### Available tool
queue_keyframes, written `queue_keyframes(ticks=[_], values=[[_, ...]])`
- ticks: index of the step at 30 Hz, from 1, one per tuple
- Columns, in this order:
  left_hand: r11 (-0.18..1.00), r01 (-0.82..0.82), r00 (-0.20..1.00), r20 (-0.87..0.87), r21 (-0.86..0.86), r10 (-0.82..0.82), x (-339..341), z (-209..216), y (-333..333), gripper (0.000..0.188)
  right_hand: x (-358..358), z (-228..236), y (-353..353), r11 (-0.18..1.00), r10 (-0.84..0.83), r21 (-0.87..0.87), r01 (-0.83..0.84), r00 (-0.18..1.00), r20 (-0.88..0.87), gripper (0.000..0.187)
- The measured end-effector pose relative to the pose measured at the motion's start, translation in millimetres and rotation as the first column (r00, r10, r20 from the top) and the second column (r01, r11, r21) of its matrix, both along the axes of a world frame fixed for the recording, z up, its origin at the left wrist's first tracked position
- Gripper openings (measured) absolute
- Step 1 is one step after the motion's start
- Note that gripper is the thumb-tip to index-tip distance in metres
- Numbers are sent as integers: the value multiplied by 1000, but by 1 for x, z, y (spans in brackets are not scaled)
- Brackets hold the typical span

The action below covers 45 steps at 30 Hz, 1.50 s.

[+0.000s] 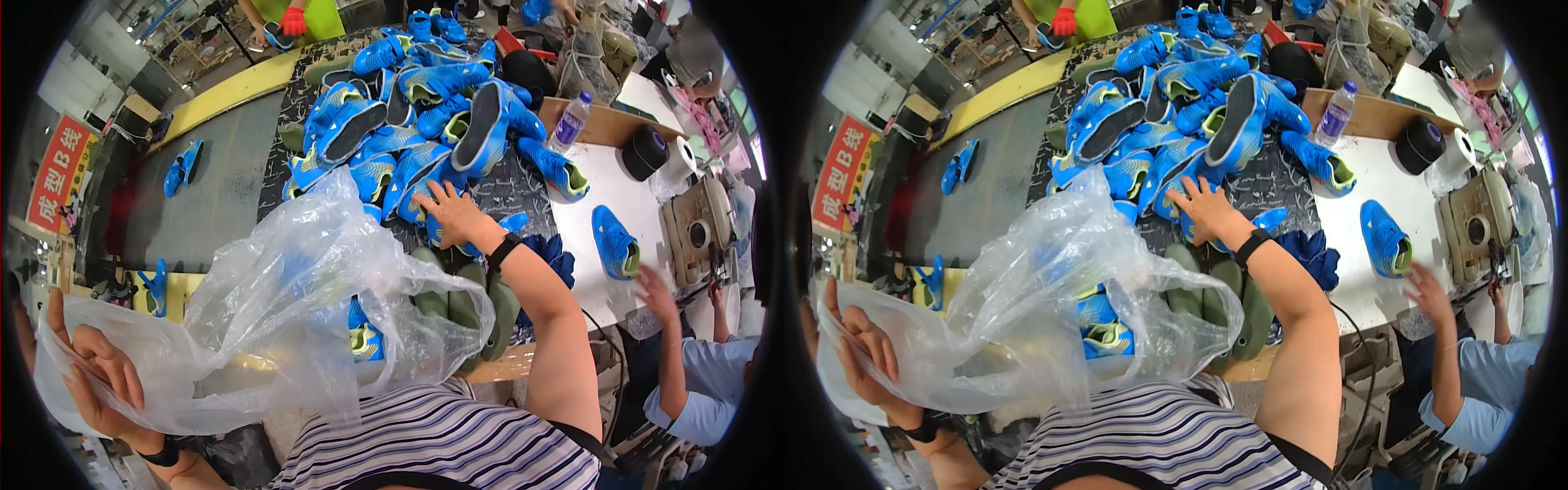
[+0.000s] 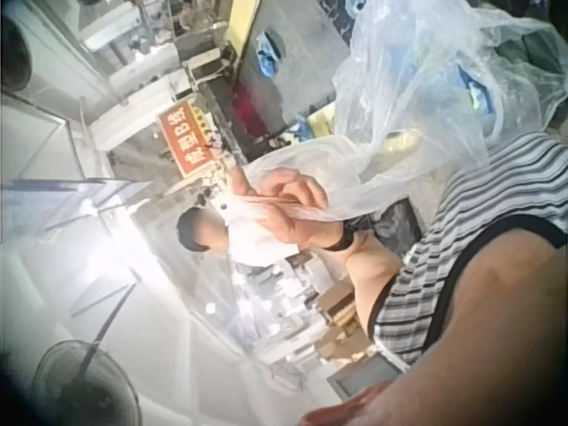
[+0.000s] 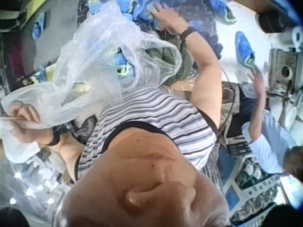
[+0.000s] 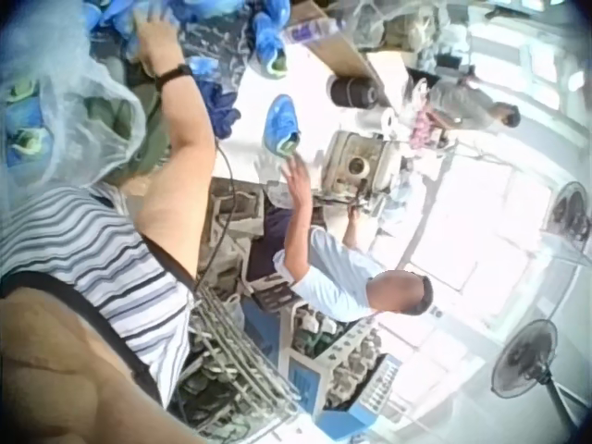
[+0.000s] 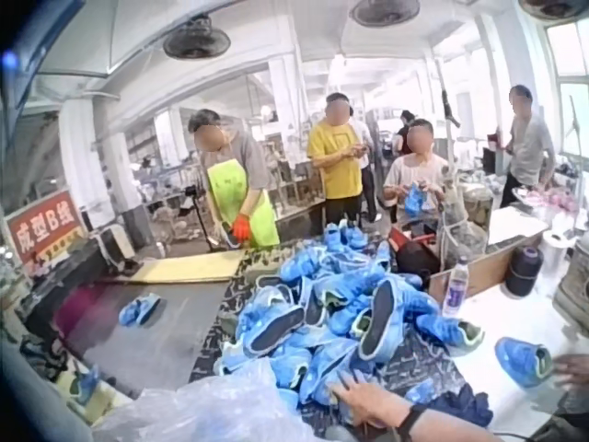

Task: The person sorts and organizes green shoe lasts from a bag and a table onto a rack.

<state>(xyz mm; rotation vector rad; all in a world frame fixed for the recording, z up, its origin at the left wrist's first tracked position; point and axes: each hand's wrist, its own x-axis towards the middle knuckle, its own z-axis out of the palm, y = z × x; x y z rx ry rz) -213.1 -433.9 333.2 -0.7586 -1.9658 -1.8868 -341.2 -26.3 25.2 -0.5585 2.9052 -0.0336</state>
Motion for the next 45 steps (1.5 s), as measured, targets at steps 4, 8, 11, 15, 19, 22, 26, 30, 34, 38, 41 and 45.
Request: queue_keyframes(ticks=[4, 8, 11, 15, 19, 22, 26, 30, 34, 38, 41, 45], values=[[997, -26, 997, 73, 73, 21, -2, -8, 7, 63, -12, -21, 0, 996, 90, 30, -86, 986, -141, 90], [996, -51, 990, 132, 79, 40, -3, -12, 13, 67, -30, -44, -16, 993, 114, 74, -92, 907, -405, 73], [995, -46, 986, 163, 84, 32, -8, -11, 21, 67, -36, -59, -11, 998, 66, 55, -44, 856, -512, 65], [995, -86, 971, 220, -60, 97, -4, 7, 45, 66, -38, -58, -3, 999, 30, -17, -37, 943, -331, 64], [963, -26, 972, 220, -268, 88, -20, 19, 31, 66, -20, -9, 35, 956, -126, -292, 2, 905, -406, 58], [851, 32, 997, 74, -524, 8, -33, 35, 11, 62, -9, 31, 101, 760, -585, -634, 145, 579, -569, 57], [895, 210, 961, 251, -394, -116, -27, 59, 9, 57, 36, 99, 135, 323, -384, -946, 35, 918, -97, 39], [930, 167, 985, 103, -327, -141, -6, 75, 42, 49, 105, 138, 28, 363, 347, -931, -41, 933, 94, 40], [790, -329, 653, -729, -517, -205, 3, 84, -10, 30, 49, 202, -124, 320, 868, -937, -142, 440, 230, 43], [899, -171, 874, -484, -402, -50, 56, 93, -17, 40, 14, 194, -124, 529, 347, -848, 44, 900, 263, 30], [949, -117, 981, -185, -291, 64, 69, 69, -16, 54, -19, 181, -89, 132, 98, -974, 182, 976, 196, 28], [907, -96, 991, 49, -411, 127, 82, 60, -5, 67, 6, 233, -116, 430, 246, -844, -319, 941, -231, 33]])
